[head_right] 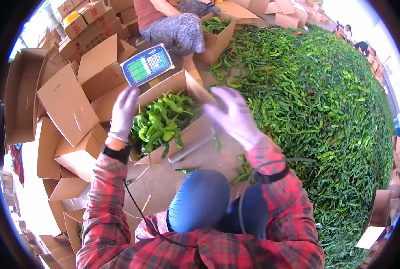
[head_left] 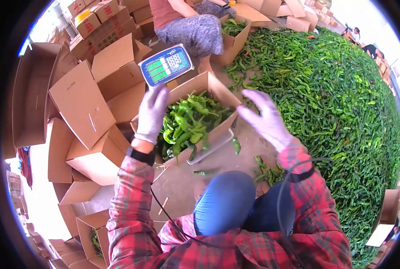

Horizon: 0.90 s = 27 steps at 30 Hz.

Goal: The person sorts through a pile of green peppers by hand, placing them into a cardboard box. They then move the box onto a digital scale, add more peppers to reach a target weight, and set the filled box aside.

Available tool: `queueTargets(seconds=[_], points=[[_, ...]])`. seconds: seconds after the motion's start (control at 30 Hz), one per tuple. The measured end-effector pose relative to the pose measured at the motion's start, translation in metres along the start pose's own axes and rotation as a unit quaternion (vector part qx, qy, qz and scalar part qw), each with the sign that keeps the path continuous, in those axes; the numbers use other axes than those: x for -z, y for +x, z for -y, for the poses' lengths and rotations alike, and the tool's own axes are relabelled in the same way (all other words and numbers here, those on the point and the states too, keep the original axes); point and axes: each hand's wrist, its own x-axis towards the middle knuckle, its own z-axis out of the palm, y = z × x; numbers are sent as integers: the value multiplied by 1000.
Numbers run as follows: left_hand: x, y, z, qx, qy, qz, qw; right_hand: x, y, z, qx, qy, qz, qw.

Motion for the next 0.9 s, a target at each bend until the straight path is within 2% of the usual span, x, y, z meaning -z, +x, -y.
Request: queueTargets(seconds=[0.03, 0.07, 0.13, 0.2, 0.27, 0.33, 0.4, 0.47, 0.5, 0.6, 0.63, 0.73, 0.77, 0.87, 0.9], points=[[15, 1, -17, -30, -23, -23, 999, 14, -5, 2, -37, 8, -6, 999], [30, -2, -38, 21, -103, -40, 994, 27, -11, 2, -73, 17, -11, 997], [66, -16, -56, -5, -59, -60, 996, 45, -26, -5, -117, 50, -19, 992], [96, -39, -54, -5, -101, -64, 993, 49, -43, -26, -160, 158, -29, 974], [120, -69, -39, 60, -50, -55, 995, 52, -58, -32, -182, 155, -22, 971], [131, -103, -27, 119, -24, -31, 992, 51, -66, -38, -169, 130, 5, 977], [138, -133, -3, 139, 43, -29, 989, 50, -69, -36, -153, 89, 35, 984], [141, -153, 11, 176, 40, -17, 983, 50, -68, -26, -134, 33, 68, 988], [138, -160, 12, 192, 20, -21, 981, 50, -67, -25, -88, -20, 80, 993], [131, -173, 22, 218, -29, -39, 975, 51, -62, -10, -45, -52, 121, 990], [132, -175, 22, 251, -37, -12, 967, 46, -63, -12, -38, -50, 121, 991], [115, -177, 22, 235, -42, -32, 971, 19, -41, 2, 37, 3, 88, 995], [107, -180, 21, 228, -27, -25, 973, 15, -27, 27, 47, -4, 118, 992], [89, -173, 16, 189, 23, -5, 982, -48, 18, 63, 120, 58, 209, 969], [85, -173, 11, 183, 36, -1, 982, -82, 22, 70, 95, 16, 261, 961]])
